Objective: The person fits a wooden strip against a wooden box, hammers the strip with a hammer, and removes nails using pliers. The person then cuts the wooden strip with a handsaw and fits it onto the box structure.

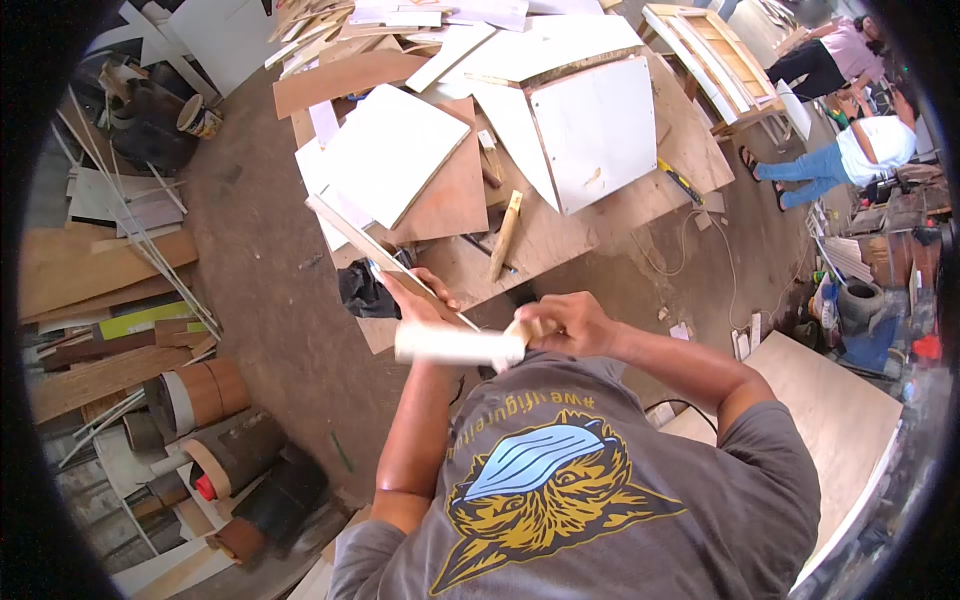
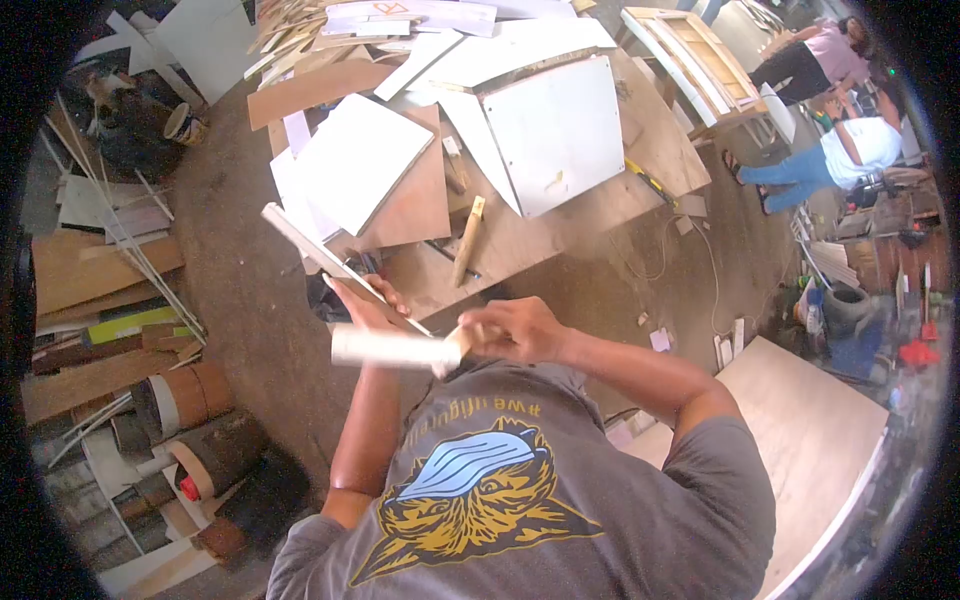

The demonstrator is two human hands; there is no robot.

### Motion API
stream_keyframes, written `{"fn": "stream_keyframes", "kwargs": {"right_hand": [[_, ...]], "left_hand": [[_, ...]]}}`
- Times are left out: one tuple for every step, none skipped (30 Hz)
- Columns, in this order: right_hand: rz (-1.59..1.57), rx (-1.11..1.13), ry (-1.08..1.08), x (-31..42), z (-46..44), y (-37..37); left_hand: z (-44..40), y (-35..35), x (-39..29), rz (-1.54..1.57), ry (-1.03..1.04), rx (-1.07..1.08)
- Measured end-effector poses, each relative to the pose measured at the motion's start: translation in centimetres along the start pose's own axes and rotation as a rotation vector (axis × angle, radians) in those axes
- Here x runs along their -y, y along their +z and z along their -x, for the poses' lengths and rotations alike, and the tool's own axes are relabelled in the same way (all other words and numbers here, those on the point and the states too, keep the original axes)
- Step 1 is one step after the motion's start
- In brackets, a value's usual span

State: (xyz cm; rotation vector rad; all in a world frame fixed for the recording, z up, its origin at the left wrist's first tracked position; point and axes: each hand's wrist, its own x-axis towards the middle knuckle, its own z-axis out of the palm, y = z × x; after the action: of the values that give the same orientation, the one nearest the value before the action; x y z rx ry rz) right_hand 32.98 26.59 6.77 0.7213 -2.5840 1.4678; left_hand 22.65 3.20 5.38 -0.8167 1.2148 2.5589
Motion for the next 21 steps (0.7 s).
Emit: {"fn": "stream_keyframes", "kwargs": {"right_hand": [[-0.015, -0.088, 0.101, -0.8, -0.5, 0.1], [-0.031, -0.176, 0.203, -1.6, -1.1, 0.2], [-0.047, -0.264, 0.305, -2.2, -1.9, 0.1], [-0.068, -0.248, 0.455, -3.2, -3.1, -0.3], [-0.042, -0.259, 0.552, -4.6, -4.4, -0.4], [-0.015, -0.269, 0.648, -6.5, -5.8, -0.1], [0.012, -0.279, 0.745, -8.8, -7.2, 0.4], [0.043, -0.364, 0.706, -12.3, -8.2, 1.8], [0.073, -0.446, 0.665, -15.0, -9.7, 2.9], [0.043, -0.398, 0.791, -15.4, -12.0, 2.7], [0.03, -0.381, 0.834, -16.2, -14.3, 2.7], [0.017, -0.363, 0.876, -17.2, -16.6, 2.6], [0.004, -0.342, 0.916, -18.3, -18.9, 2.6], [0.007, -0.357, 0.861, -20.2, -21.0, 2.9], [-0.007, -0.38, 0.797, -21.0, -23.2, 2.4], [-0.024, -0.402, 0.735, -21.5, -25.3, 2.0], [-0.041, -0.424, 0.675, -21.6, -26.8, 1.8], [0.036, -0.446, 0.596, -21.7, -27.9, 1.7], [0.111, -0.469, 0.516, -21.6, -28.7, 1.8], [0.185, -0.492, 0.438, -21.5, -29.1, 1.8], [-0.008, -0.407, 0.418, -21.1, -28.9, 1.6]], "left_hand": [[-1.0, 0.2, -0.4, 0.025, -0.015, 0.004], [-1.3, 0.5, -0.1, -0.209, -0.03, -0.225], [-2.5, -0.4, 0.1, -0.286, -0.012, -0.17], [-3.3, -0.5, 0.3, -0.309, 0.012, -0.153], [-4.0, -0.5, 0.6, -0.332, 0.035, -0.136], [-4.7, -0.4, 0.9, -0.303, 0.012, -0.109], [-5.5, -0.2, 1.2, -0.274, -0.012, -0.083], [-6.0, 0.0, 1.3, -0.246, -0.036, -0.057], [-6.4, 0.6, 1.4, -0.234, -0.054, -0.041], [-6.9, 1.3, 1.4, -0.22, -0.07, -0.025], [-7.4, 1.9, 1.4, -0.207, -0.085, -0.012], [-7.8, 2.5, 1.4, -0.229, -0.087, -0.003], [-8.3, 3.1, 1.5, -0.251, -0.088, 0.004], [-8.6, 3.6, 1.6, -0.273, -0.089, 0.009], [-9.0, 4.1, 1.7, -0.295, -0.09, 0.012], [-9.0, 5.0, 1.6, -0.301, -0.11, -0.015], [-9.2, 5.7, 1.7, -0.304, -0.112, -0.03], [-9.2, 6.2, 1.7, -0.293, -0.12, -0.025], [-9.2, 6.6, 1.8, -0.283, -0.129, -0.02], [-9.2, 6.7, 2.0, -0.28, -0.137, -0.009], [-9.3, 6.8, 2.3, -0.277, -0.145, 0.005]]}}
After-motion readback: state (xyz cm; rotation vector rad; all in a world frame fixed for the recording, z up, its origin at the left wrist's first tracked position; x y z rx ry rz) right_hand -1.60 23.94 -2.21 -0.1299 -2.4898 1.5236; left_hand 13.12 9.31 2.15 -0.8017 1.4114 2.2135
